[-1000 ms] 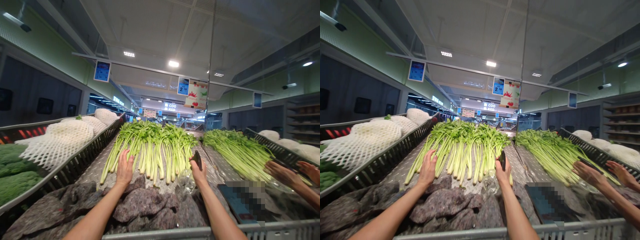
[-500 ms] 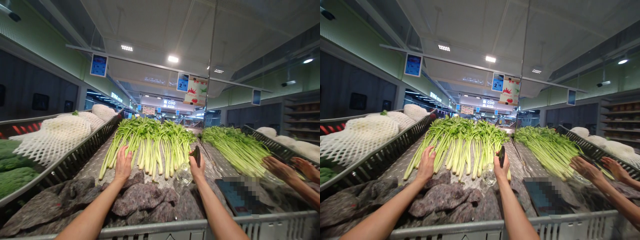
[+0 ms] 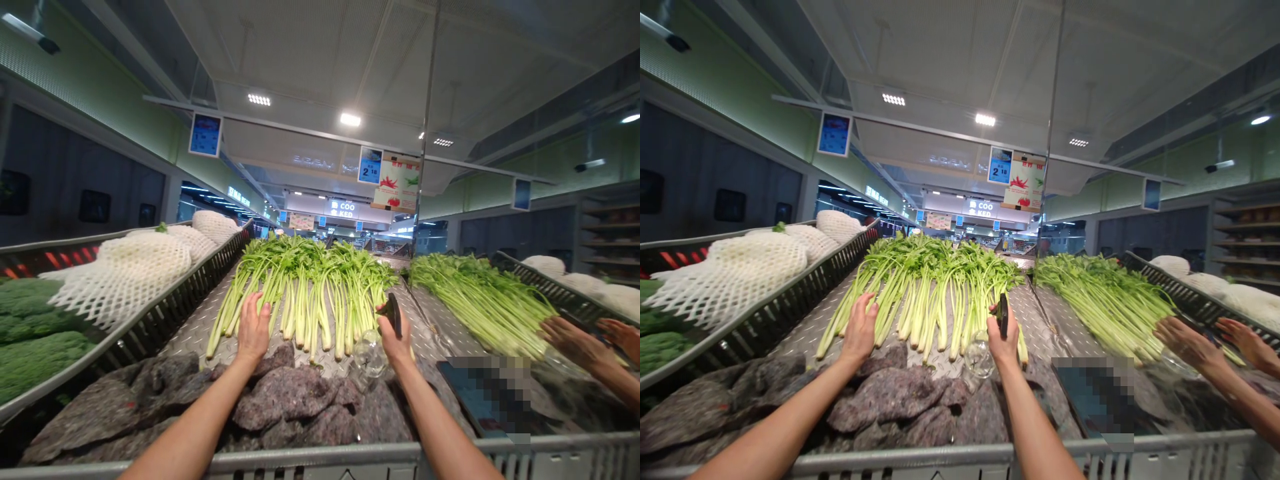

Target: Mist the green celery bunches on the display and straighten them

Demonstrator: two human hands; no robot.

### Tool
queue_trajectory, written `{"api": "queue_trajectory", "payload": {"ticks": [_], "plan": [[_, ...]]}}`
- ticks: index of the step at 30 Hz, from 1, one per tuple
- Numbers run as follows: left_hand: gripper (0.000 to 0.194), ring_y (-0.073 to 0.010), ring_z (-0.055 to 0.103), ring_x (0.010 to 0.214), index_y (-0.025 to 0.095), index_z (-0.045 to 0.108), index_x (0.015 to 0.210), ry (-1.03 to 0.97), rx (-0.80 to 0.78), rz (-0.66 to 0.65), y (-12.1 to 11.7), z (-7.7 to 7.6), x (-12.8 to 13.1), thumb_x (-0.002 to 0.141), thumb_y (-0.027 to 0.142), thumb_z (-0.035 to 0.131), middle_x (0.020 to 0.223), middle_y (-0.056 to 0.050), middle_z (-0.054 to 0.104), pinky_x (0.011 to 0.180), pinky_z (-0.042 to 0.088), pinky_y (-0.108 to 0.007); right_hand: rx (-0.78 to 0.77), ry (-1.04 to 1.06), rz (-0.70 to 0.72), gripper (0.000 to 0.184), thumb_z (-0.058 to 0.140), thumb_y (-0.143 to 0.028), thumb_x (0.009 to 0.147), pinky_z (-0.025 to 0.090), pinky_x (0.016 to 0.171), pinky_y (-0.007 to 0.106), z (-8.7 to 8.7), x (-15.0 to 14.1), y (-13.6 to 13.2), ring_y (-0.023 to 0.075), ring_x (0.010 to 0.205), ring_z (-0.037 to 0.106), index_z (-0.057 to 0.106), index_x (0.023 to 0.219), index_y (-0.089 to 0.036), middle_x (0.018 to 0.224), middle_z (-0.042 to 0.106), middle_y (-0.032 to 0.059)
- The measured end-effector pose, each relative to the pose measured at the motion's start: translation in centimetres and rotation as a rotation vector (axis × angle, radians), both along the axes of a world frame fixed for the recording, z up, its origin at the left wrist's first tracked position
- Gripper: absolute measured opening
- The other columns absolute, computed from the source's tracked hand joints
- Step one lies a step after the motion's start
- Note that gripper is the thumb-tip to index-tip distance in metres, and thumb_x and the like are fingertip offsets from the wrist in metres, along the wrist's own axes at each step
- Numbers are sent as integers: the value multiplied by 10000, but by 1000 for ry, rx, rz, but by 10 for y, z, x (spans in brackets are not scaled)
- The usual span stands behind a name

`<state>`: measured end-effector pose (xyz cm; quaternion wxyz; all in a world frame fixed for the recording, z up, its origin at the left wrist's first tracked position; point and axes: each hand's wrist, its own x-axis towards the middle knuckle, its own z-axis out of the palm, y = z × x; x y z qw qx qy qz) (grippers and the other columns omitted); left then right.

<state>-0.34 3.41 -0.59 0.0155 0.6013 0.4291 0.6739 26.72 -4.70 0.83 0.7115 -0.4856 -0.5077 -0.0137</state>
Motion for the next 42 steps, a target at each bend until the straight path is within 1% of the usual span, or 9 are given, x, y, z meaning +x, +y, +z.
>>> {"api": "queue_trajectory", "payload": {"ticks": [4, 12, 15, 20, 27, 30, 33, 37, 42], "plan": [[469, -233, 333, 1188, 143, 440, 1108, 5, -11, 2, 1, -1, 0, 803, 436, 240, 1215, -133, 418, 1015, 246, -427, -31, -42, 22, 246, 469, -274, 633, 397, 705, 271, 1, -4, -5, 176, 758, 538, 555, 848, -191, 842, 602, 18], [453, -232, 340, 1183, 135, 441, 1110, 9, -9, 14, -1, -1, 1, 812, 413, 242, 1207, -136, 423, 1014, 253, -429, -81, -157, 175, 219, 457, -250, 636, 394, 623, 253, 4, -20, -11, 145, 648, 513, 579, 797, -165, 757, 587, 13], [441, -231, 341, 1186, 143, 448, 1104, -3, -14, 12, -1, -1, 0, 809, 407, 253, 1205, -134, 425, 1015, 256, -423, -67, -215, 206, 204, 455, -236, 636, 393, 628, 246, 4, -25, -12, 140, 657, 509, 575, 782, -160, 757, 577, 12], [416, -231, 346, 1185, 166, 455, 1089, -33, -13, 11, 0, -2, -1, 802, 405, 271, 1195, -122, 438, 1014, 264, -425, -81, -246, 213, 254, 447, -241, 642, 379, 541, 230, -2, -26, -8, 108, 533, 452, 556, 855, -155, 684, 547, -11], [459, -235, 319, 1202, 138, 436, 1114, -25, -48, 21, -2, -1, -2, 808, 418, 239, 1219, -134, 415, 1023, 246, -420, -82, -195, 176, 240, 449, -262, 636, 400, 647, 258, -1, -21, -8, 157, 690, 513, 558, 823, -158, 799, 580, 32], [459, -234, 324, 1201, 138, 438, 1116, -34, -58, 26, -4, 0, -2, 809, 417, 242, 1223, -132, 412, 1020, 251, -420, -101, -173, 185, 216, 456, -267, 645, 399, 663, 267, 0, -24, -9, 168, 718, 523, 562, 801, -160, 810, 589, 40], [455, -230, 322, 1205, 140, 438, 1119, -39, -63, 29, -5, 0, -2, 810, 412, 246, 1230, -129, 407, 1019, 254, -416, -76, -143, 223, 203, 464, -262, 652, 399, 683, 273, 2, -30, -7, 170, 737, 530, 558, 802, -163, 811, 591, 38], [448, -232, 323, 1203, 123, 439, 1114, -44, -55, 38, -4, 1, -3, 813, 393, 244, 1229, -145, 410, 1014, 262, -417, -17, -91, 280, 219, 481, -248, 650, 404, 682, 271, 10, -45, 0, 168, 768, 531, 552, 842, -171, 856, 589, 37], [445, -232, 326, 1200, 118, 440, 1110, -84, -59, 55, 0, 1, -8, 809, 383, 246, 1217, -149, 419, 1022, 249, -399, 39, 7, 402, 228, 497, -258, 646, 415, 661, 267, 34, -80, 10, 167, 771, 539, 561, 847, -174, 873, 599, 44]]}}
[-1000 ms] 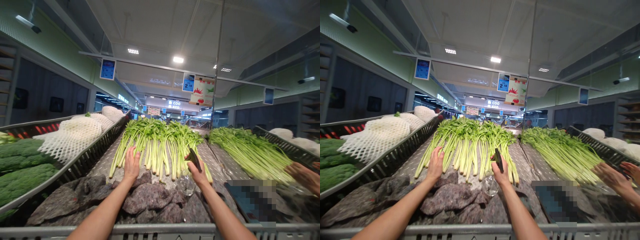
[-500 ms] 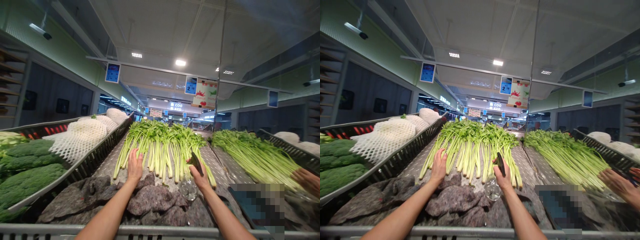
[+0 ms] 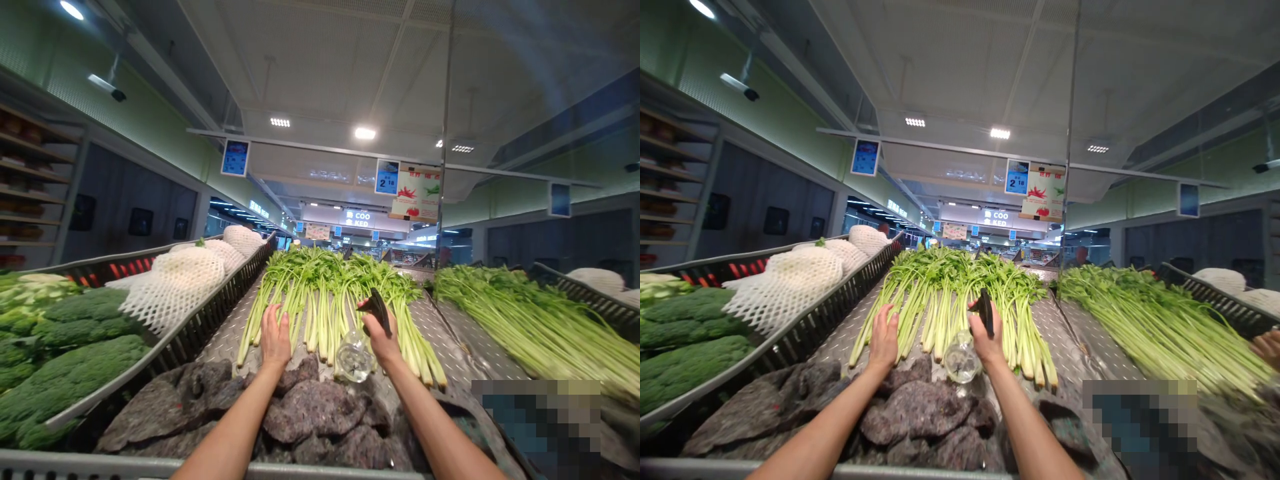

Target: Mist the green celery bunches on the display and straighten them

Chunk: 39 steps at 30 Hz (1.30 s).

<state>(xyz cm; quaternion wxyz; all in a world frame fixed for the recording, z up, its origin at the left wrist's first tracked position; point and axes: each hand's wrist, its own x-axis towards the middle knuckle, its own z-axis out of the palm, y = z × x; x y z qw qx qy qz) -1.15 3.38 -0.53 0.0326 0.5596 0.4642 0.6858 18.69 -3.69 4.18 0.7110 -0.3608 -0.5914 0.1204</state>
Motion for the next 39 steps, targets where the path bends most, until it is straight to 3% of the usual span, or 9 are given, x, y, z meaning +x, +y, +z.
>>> {"api": "queue_trajectory", "payload": {"ticks": [5, 10, 17, 25, 30, 34, 39], "plan": [[436, -233, 348, 1178, 126, 447, 1092, -45, -5, 20, 3, 0, -7, 803, 387, 252, 1203, -141, 431, 1016, 253, -404, -13, -6, 64, 178, 485, -261, 656, 413, 634, 259, -1, -27, 13, 158, 722, 540, 567, 786, -170, 779, 588, 32], [450, -226, 351, 1177, 125, 448, 1094, -62, -25, 33, 3, 1, -10, 803, 396, 237, 1186, -145, 442, 1015, 256, -391, -12, -29, 32, 223, 500, -248, 636, 400, 576, 252, -20, -19, 21, 129, 612, 505, 555, 836, -166, 753, 575, 13], [473, -233, 328, 1193, 103, 433, 1116, -41, -52, 36, -1, 0, -8, 807, 392, 223, 1208, -159, 421, 1018, 245, -393, 36, 22, -1, 239, 500, -259, 641, 401, 709, 278, -23, -11, 19, 165, 798, 534, 553, 854, -164, 867, 592, 41], [437, -227, 328, 1194, 124, 431, 1113, -10, -62, 56, 0, -1, -8, 812, 374, 236, 1216, -147, 415, 1013, 251, -401, -2, -89, 34, 219, 471, -247, 627, 402, 605, 260, -13, -58, 23, 136, 634, 500, 541, 821, -174, 764, 568, 17], [396, -217, 344, 1174, 152, 427, 1094, -22, -18, 68, 5, -1, -14, 818, 364, 238, 1185, -120, 434, 1016, 249, -385, 0, -138, 121, 216, 449, -213, 626, 407, 603, 247, -15, -78, 17, 132, 648, 505, 536, 820, -174, 776, 569, 18], [388, -214, 357, 1154, 144, 428, 1080, -50, 7, 77, 9, -1, -17, 820, 360, 236, 1166, -123, 443, 1011, 256, -384, -2, -242, 188, 221, 444, -192, 610, 407, 622, 241, -24, -77, 8, 134, 686, 513, 536, 809, -162, 786, 566, 19], [406, -219, 353, 1153, 124, 429, 1081, -72, -2, 87, 7, 0, -19, 820, 362, 229, 1167, -139, 442, 1010, 253, -388, -12, -330, 256, 225, 429, -158, 595, 407, 630, 236, -20, -79, -1, 127, 671, 508, 547, 786, -166, 765, 564, 9]]}}
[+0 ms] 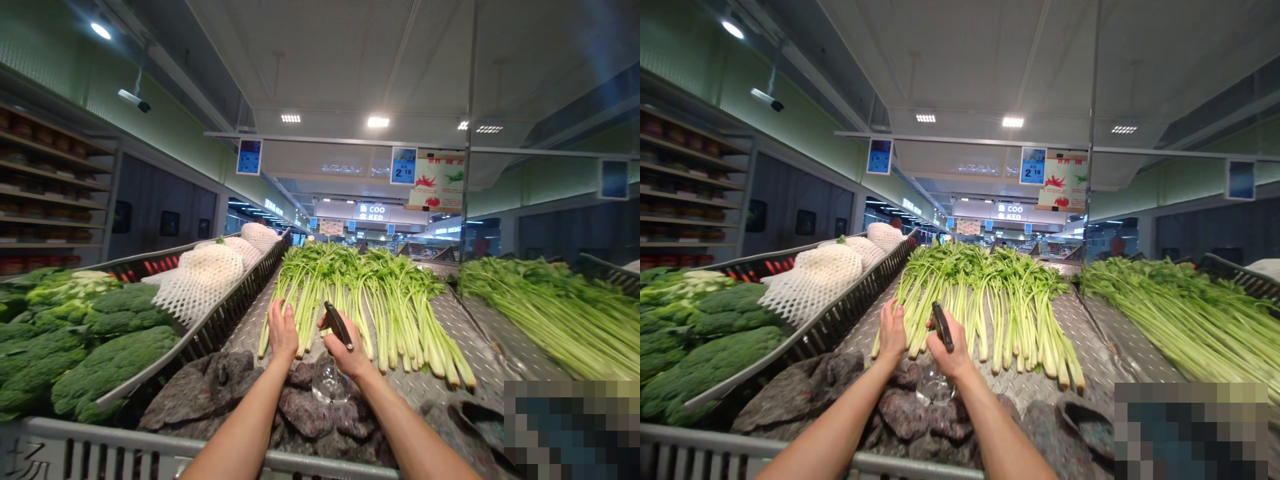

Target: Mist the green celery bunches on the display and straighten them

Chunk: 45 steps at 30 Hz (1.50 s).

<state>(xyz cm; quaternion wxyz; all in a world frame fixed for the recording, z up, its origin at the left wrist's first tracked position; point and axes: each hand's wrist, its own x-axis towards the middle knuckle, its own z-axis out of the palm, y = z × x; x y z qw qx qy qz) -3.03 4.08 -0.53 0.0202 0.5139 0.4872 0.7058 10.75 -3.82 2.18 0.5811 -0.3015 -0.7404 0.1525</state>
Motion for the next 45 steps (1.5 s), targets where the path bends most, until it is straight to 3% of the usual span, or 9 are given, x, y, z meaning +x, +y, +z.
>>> {"api": "queue_trajectory", "payload": {"ticks": [4, 10, 16, 20, 23, 31, 37, 41, 45], "plan": [[425, -223, 356, 1151, 113, 435, 1080, -14, 4, -5, -1, 1, 1, 815, 375, 230, 1157, -145, 451, 1006, 258, -380, -7, -48, 22, 237, 423, -147, 569, 408, 623, 232, 3, -5, -5, 126, 658, 504, 555, 765, -168, 746, 564, 5], [408, -225, 367, 1149, 131, 446, 1066, 6, -25, 48, 0, 4, -6, 802, 376, 254, 1165, -137, 448, 994, 273, -384, 3, 32, -69, 245, 438, -158, 578, 403, 595, 228, -2, 6, 6, 123, 633, 492, 553, 793, -175, 723, 551, -2], [471, -337, 424, 1091, 165, 467, 1064, 244, -552, 288, -10, 0, -29, 624, 325, 516, 1181, -169, 438, 817, 396, -474, -59, 199, -131, 240, 461, -239, 643, 378, 521, 225, -2, 40, 20, 111, 569, 474, 554, 852, -164, 774, 576, 17], [349, -338, 542, 950, 154, 532, 949, 466, -798, 290, -8, -10, -43, 603, 180, 499, 998, -188, 572, 686, 444, -444, -61, 151, -163, 231, 487, -228, 626, 393, 576, 238, -1, 58, 18, 128, 623, 507, 561, 834, -159, 753, 579, 15], [258, -315, 604, 823, 141, 570, 855, 488, -854, 265, -4, -14, -51, 627, 117, 453, 876, -193, 626, 624, 458, -406, -56, 152, -154, 234, 483, -236, 635, 403, 621, 251, -1, 63, 15, 140, 681, 524, 558, 842, -159, 799, 588, 25], [339, -279, 594, 875, 163, 542, 969, 588, -693, 270, 17, -4, -64, 679, 104, 379, 930, -176, 623, 680, 448, -352, -58, 94, -138, 221, 460, -205, 616, 371, 525, 224, 1, 58, 11, 105, 554, 456, 550, 811, -156, 688, 537, -6], [330, -293, 567, 907, 176, 535, 983, 635, -646, 258, 29, -12, -60, 693, 156, 380, 968, -151, 601, 714, 440, -392, -32, 123, -179, 216, 455, -212, 618, 380, 557, 233, 2, 58, 17, 120, 595, 471, 542, 809, -160, 700, 541, 4], [406, -277, 463, 1062, 138, 455, 1100, 510, -365, 304, 25, -5, -48, 707, 167, 358, 1141, -148, 500, 864, 380, -413, -8, 181, -204, 259, 449, -215, 623, 385, 570, 239, 1, 54, 15, 119, 607, 466, 530, 862, -158, 770, 549, 21], [399, -228, 398, 1133, 116, 436, 1109, 237, -54, 200, 18, 17, -30, 756, 277, 347, 1171, -134, 467, 975, 305, -366, 0, 89, -114, 263, 435, -183, 599, 382, 569, 232, -2, 38, 4, 113, 596, 464, 533, 843, -169, 770, 550, 12]]}}
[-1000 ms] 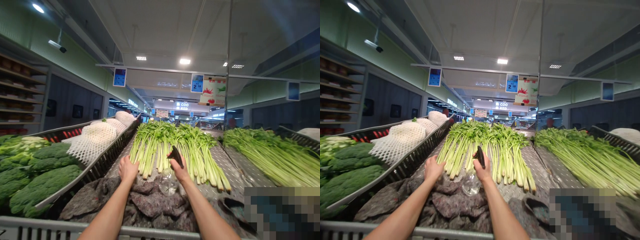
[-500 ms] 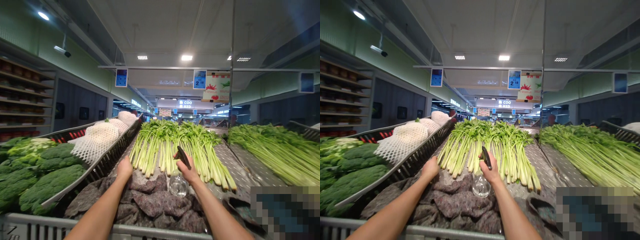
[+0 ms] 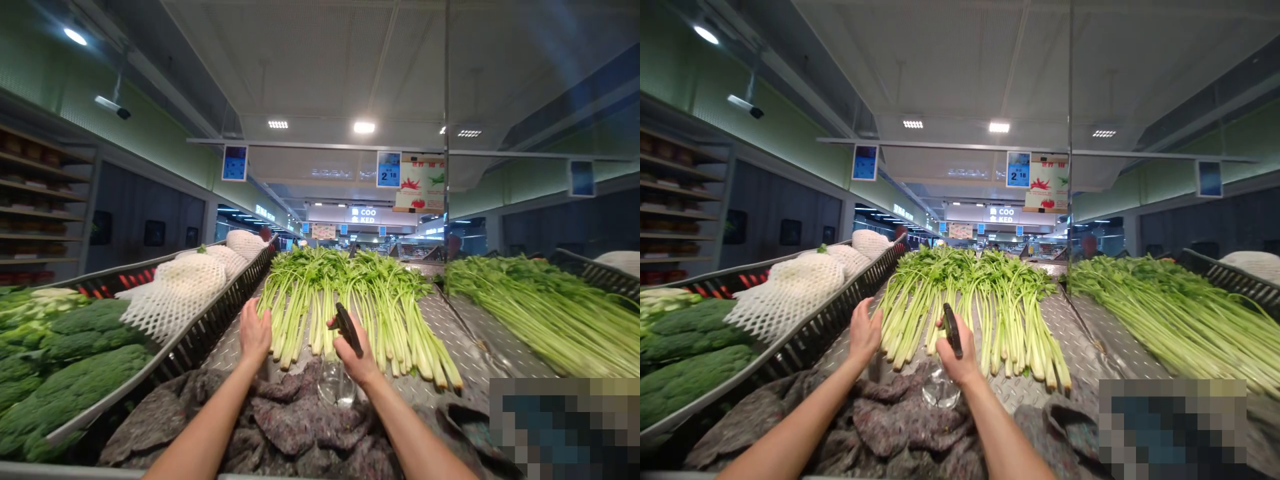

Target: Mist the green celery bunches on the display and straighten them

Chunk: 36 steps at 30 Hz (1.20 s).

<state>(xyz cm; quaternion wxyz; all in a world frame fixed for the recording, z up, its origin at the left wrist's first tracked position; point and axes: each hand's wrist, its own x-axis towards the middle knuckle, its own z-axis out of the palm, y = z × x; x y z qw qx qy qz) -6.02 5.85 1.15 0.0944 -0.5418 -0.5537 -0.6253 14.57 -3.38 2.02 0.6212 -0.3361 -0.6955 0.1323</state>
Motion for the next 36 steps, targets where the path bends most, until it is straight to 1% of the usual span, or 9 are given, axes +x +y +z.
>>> {"api": "queue_trajectory", "payload": {"ticks": [4, 8, 12, 15, 20, 26, 29, 33, 36], "plan": [[424, -221, 419, 1112, 97, 432, 1115, -222, 94, -113, -9, 11, 14, 799, 331, 273, 1157, -145, 480, 972, 310, -362, 1, -138, 84, 244, 432, -143, 570, 357, 520, 215, -1, -19, -15, 98, 534, 436, 533, 790, -177, 676, 522, -17], [472, -231, 402, 1136, 76, 401, 1157, -308, 76, -169, -12, 3, 19, 817, 356, 232, 1201, -163, 454, 980, 298, -370, -1, -169, 97, 220, 437, -127, 566, 336, 483, 203, -1, -24, -23, 90, 500, 407, 511, 766, -180, 603, 470, -36], [484, -236, 353, 1185, 81, 382, 1182, -287, 94, -172, -8, -7, 12, 813, 366, 249, 1249, -165, 416, 1003, 262, -396, 21, -71, 13, 267, 440, -144, 580, 328, 466, 202, -2, -17, -18, 81, 472, 382, 507, 836, -176, 599, 462, -42], [486, -244, 326, 1206, 89, 386, 1181, -254, 137, -163, -5, -10, 7, 805, 374, 271, 1261, -165, 403, 1010, 246, -421, 80, 29, -43, 287, 445, -175, 600, 343, 474, 212, -1, -8, -13, 75, 465, 380, 505, 881, -170, 662, 496, -28], [523, -243, 292, 1228, 78, 375, 1201, -174, 169, -173, -6, -11, 6, 803, 400, 264, 1288, -170, 367, 1032, 212, -407, 154, 203, -181, 295, 458, -238, 630, 385, 531, 239, 5, 10, -7, 102, 545, 456, 512, 911, -166, 790, 550, 17], [567, -243, 276, 1237, 62, 376, 1206, -90, 173, -182, -6, -14, 7, 804, 437, 236, 1302, -180, 344, 1041, 198, -404, 123, 141, -211, 224, 461, -232, 616, 397, 576, 251, 6, 20, -3, 134, 621, 510, 541, 815, -166, 772, 571, 24], [572, -241, 273, 1240, 76, 386, 1204, -79, 159, -186, -5, -16, 7, 803, 453, 231, 1308, -170, 340, 1045, 195, -401, 132, 209, -225, 232, 461, -242, 631, 400, 589, 256, 6, 25, -2, 129, 617, 504, 534, 837, -165, 789, 574, 23], [555, -238, 274, 1241, 101, 389, 1204, -88, 164, -196, -7, -17, 7, 803, 455, 242, 1314, -153, 337, 1045, 197, -409, 182, 322, -316, 269, 485, -254, 632, 403, 614, 260, 7, 42, -2, 134, 664, 510, 528, 883, -167, 859, 575, 29], [553, -237, 273, 1242, 94, 386, 1206, -88, 158, -199, -8, -17, 8, 804, 448, 247, 1317, -158, 331, 1046, 197, -408, 120, 275, -326, 264, 493, -250, 627, 396, 572, 255, 7, 56, -4, 120, 595, 490, 543, 871, -163, 823, 580, 25]]}}
